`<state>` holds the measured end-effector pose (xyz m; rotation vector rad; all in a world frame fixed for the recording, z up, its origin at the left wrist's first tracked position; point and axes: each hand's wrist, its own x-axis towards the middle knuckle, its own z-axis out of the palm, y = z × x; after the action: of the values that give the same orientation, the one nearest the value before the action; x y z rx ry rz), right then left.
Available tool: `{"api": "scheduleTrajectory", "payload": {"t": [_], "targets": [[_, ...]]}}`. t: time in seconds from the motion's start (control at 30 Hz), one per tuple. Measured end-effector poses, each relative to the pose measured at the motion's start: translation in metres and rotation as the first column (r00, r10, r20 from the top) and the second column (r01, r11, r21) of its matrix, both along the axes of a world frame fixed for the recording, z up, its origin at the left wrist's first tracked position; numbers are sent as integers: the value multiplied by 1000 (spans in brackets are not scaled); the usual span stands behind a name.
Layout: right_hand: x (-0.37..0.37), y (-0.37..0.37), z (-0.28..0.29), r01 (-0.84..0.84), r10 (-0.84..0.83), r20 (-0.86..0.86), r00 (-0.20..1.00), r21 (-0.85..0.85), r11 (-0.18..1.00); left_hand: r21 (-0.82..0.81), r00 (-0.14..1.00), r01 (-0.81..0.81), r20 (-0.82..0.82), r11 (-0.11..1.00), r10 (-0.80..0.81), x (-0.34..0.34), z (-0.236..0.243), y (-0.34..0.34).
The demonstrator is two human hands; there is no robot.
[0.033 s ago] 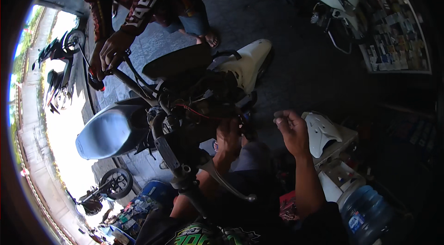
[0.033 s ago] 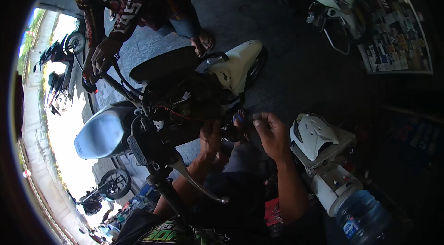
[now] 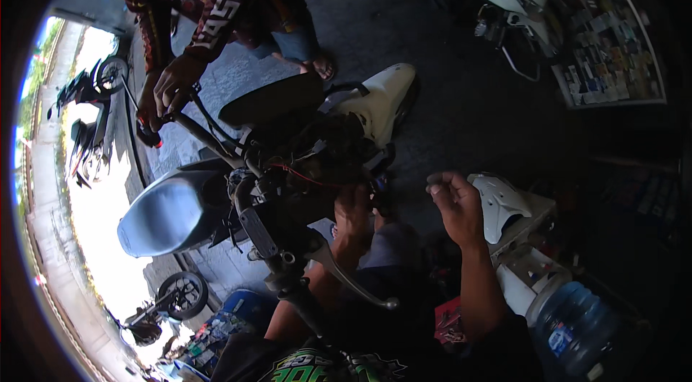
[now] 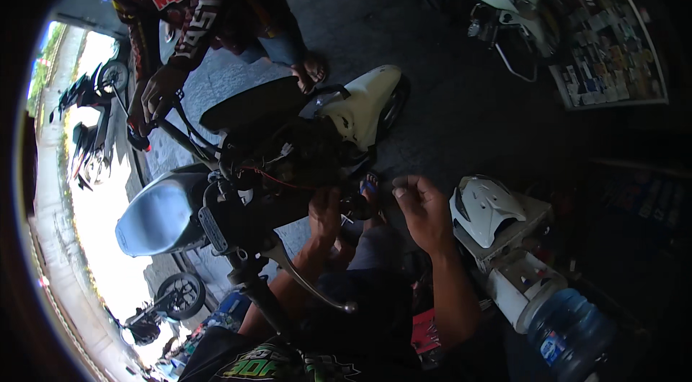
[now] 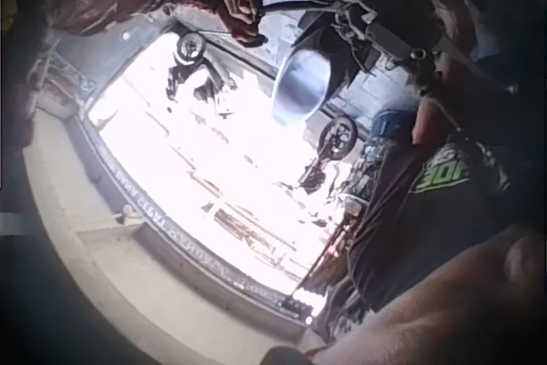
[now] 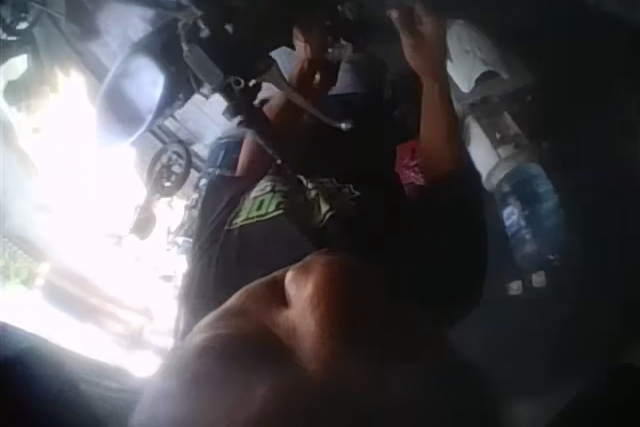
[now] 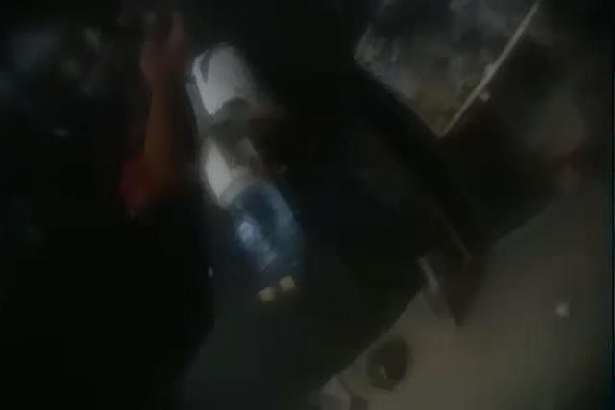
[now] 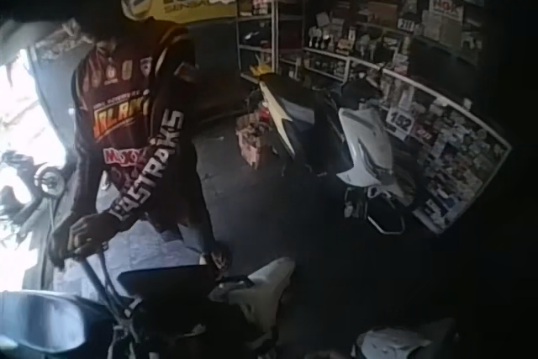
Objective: The person disassembles the front fairing of a motorcycle and manipulates electrical wiring connectors with their hands while another person assists by holding components.
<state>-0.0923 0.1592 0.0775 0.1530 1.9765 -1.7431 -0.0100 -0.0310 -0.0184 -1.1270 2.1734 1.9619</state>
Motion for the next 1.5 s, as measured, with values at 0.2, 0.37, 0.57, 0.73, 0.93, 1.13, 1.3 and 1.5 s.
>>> {"api": "scheduleTrajectory", "payload": {"t": [0.2,0.37,0.57,0.73,0.93,1.13,1.3,1.5], "targets": [[68,2,149,41,-36,-399,916,4,999,-96,961,219,-152,971,-232,10,-57,-11],[141,-8,230,-79,206,-815,542,195,978,-206,940,192,-244,960,-240,12,-59,-25],[214,10,245,-21,290,-892,348,302,953,-147,923,237,-274,960,-269,10,-71,-6],[251,18,251,109,135,-856,499,216,970,-52,926,231,-295,972,-236,8,-80,-12],[291,86,247,143,198,-709,677,390,910,46,959,80,-276,996,-64,15,-64,-11],[320,118,169,152,-137,-374,917,12,988,-28,954,136,-267,990,-138,12,-52,-10],[255,135,141,164,-125,-132,983,346,924,90,996,11,-94,996,-3,9,-27,14],[143,186,13,61,-66,-2,998,374,925,-30,998,-63,-28,998,62,2,-26,28]]}}
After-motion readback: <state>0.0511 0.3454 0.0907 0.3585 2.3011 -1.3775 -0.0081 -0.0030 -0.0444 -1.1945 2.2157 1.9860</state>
